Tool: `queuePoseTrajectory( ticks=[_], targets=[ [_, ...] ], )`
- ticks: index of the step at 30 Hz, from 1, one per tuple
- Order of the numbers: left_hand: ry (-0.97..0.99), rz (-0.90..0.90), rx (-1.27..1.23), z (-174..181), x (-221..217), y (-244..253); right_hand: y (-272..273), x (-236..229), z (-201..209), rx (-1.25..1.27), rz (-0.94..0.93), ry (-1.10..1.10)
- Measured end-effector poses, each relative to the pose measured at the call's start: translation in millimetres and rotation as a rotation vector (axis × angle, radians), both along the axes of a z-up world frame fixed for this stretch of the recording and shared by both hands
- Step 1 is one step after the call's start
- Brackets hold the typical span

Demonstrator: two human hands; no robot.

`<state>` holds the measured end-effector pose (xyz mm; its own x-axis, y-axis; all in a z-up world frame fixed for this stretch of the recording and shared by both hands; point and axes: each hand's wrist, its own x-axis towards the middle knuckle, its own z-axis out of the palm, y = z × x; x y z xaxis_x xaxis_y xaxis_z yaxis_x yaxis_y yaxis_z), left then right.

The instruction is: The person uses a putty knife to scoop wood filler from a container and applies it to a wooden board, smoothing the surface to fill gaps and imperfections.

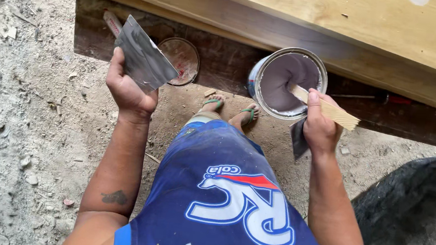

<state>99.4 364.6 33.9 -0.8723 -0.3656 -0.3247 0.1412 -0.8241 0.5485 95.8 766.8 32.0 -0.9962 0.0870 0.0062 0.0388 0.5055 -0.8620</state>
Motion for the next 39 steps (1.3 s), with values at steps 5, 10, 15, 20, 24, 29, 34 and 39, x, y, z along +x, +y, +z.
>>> queuePoseTrajectory(
  ticks=[5,10,15,20,24,29,34,39],
  targets=[
    [-0.022,-0.131,0.115,-7,-12,26,27,12,-14,-0.680,-0.334,-0.201],
    [-0.153,-0.326,0.106,-31,-28,72,67,54,25,-0.860,-0.493,-0.160],
    [-0.096,-0.536,-0.126,-64,-42,109,92,109,62,-1.089,-0.516,-0.051],
    [-0.122,-0.806,-0.079,-73,-57,151,95,157,121,-1.069,-0.538,0.099],
    [-0.157,-0.908,-0.116,-69,-64,191,75,179,157,-0.975,-0.587,0.187],
    [-0.182,-1.074,0.133,-32,-62,208,52,184,141,-0.717,-0.730,0.162],
    [-0.187,-1.277,0.148,-21,-67,200,52,182,96,-0.319,-0.209,0.223],
    [-0.387,-1.254,0.265,-25,-64,198,66,175,97,-0.088,0.087,0.262]
  ],
)
